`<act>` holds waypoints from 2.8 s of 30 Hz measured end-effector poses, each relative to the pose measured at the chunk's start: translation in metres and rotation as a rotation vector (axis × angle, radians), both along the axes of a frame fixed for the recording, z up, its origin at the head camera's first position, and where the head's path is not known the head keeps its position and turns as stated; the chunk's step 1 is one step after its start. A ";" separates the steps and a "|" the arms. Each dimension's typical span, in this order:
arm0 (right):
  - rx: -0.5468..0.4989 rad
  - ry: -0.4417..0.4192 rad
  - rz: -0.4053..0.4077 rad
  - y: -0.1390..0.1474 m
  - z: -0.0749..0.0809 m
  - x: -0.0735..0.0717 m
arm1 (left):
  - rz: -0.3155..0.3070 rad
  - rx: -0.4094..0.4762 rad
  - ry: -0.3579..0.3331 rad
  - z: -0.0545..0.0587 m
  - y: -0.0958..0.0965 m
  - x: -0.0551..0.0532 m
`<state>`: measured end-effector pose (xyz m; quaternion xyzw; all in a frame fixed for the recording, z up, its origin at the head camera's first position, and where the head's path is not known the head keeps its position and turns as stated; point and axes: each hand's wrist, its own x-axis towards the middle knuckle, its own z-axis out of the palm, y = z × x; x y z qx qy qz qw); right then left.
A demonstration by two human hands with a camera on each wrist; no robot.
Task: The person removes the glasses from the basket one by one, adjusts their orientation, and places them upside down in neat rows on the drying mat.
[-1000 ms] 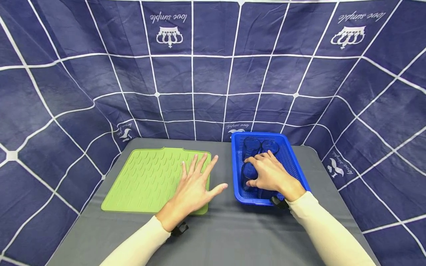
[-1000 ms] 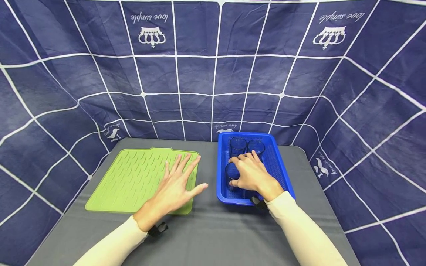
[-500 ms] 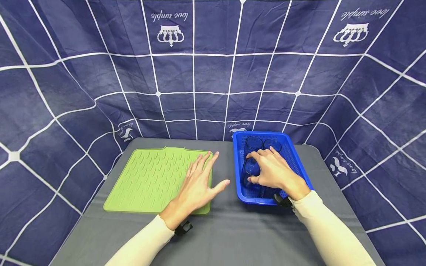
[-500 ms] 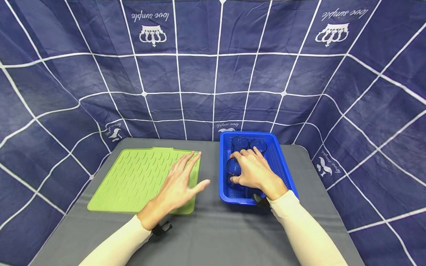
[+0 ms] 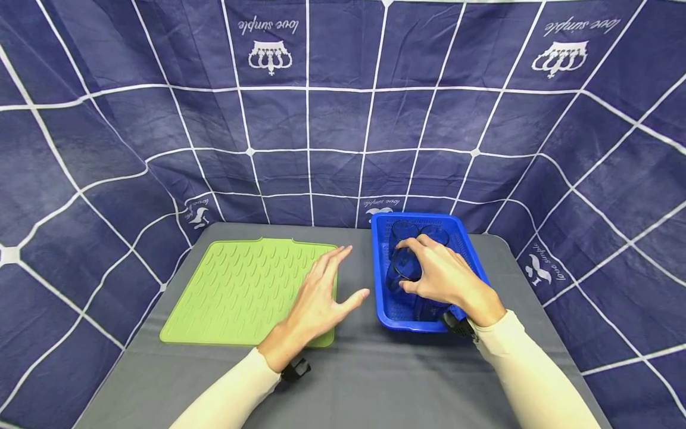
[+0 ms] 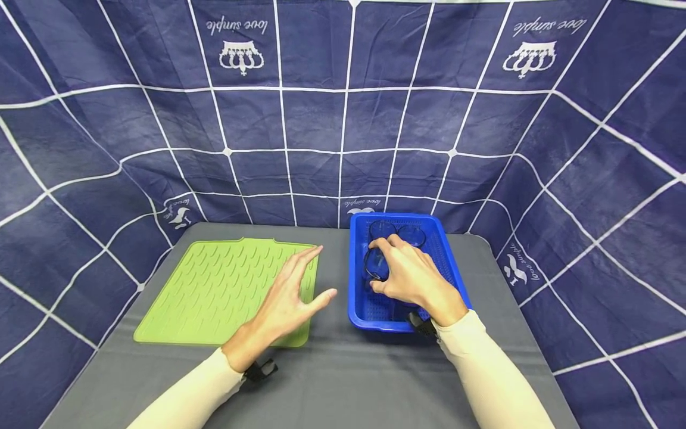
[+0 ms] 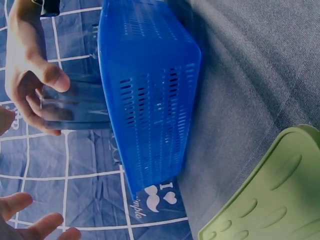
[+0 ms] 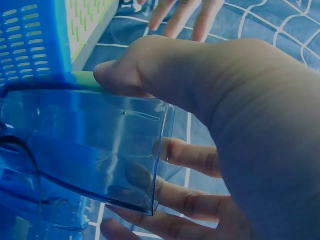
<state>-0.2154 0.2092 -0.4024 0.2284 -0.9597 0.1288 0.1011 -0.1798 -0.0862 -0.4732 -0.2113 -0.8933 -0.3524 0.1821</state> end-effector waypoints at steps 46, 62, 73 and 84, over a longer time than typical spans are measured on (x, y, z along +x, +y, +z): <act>-0.819 -0.133 0.105 -0.049 0.014 0.044 | -0.159 0.298 0.042 -0.001 -0.007 -0.001; -1.016 -0.276 0.131 -0.055 -0.003 0.049 | -0.186 0.397 0.087 0.000 -0.004 0.005; -1.124 -0.330 0.145 -0.059 -0.011 0.051 | -0.229 0.549 0.078 0.003 -0.004 0.010; -1.129 -0.345 0.143 -0.060 -0.015 0.052 | -0.235 0.532 0.114 0.003 -0.008 0.010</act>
